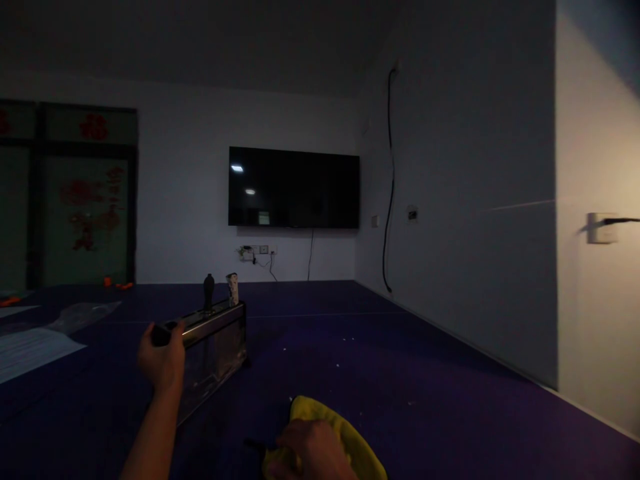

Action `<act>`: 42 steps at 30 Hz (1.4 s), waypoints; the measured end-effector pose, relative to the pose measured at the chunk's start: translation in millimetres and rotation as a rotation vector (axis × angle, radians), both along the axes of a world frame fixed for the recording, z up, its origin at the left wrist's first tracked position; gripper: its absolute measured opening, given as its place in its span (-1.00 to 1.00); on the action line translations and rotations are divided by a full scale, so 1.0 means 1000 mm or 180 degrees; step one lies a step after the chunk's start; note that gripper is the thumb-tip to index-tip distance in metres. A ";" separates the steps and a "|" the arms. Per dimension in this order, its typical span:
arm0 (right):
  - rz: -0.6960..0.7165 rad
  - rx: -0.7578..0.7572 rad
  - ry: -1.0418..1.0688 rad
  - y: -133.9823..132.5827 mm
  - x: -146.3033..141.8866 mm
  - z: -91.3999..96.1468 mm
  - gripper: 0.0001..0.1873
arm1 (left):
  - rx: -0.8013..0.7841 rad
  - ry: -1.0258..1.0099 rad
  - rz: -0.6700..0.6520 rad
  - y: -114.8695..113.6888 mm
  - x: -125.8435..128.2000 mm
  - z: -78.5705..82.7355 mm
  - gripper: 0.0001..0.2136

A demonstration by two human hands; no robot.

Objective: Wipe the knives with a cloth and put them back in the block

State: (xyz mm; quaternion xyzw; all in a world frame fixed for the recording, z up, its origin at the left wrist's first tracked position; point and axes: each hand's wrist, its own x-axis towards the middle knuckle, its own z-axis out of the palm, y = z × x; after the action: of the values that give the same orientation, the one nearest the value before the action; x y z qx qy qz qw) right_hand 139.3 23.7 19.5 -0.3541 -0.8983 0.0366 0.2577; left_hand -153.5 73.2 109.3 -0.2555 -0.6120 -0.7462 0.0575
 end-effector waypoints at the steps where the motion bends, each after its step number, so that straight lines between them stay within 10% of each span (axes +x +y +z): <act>1: -0.0018 0.0003 -0.0032 -0.001 0.000 0.000 -0.76 | -0.0025 -0.0188 0.0041 -0.004 0.004 0.004 -0.31; 15: -0.0410 0.0359 0.1796 0.015 0.013 0.000 -0.64 | 0.0762 0.0021 -0.0670 -0.031 0.047 0.053 -0.38; 19: -0.0517 0.0345 0.2797 0.038 0.021 0.035 -0.33 | 0.1145 -0.0575 -0.1340 -0.034 0.068 0.068 -0.38; 27: 0.0830 -0.0142 0.3398 0.061 0.031 0.110 0.07 | 0.0928 -0.1149 -0.2656 -0.046 0.117 0.073 -0.44; 36: 0.0170 0.0066 0.4213 0.072 0.065 0.113 -0.04 | 0.0467 0.0084 -0.3037 -0.033 0.135 0.060 -0.20; 42: -0.1456 0.1577 0.3985 0.086 0.096 0.105 -0.18 | 0.0771 0.0015 -0.2603 -0.044 0.122 0.071 -0.61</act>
State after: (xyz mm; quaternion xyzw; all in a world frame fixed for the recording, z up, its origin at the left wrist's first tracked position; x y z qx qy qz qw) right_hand 235.8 110.2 124.4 -0.3773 -0.4666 -0.0273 0.7995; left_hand -31.8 29.0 179.8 -0.4703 -0.3681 -0.7735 -0.2122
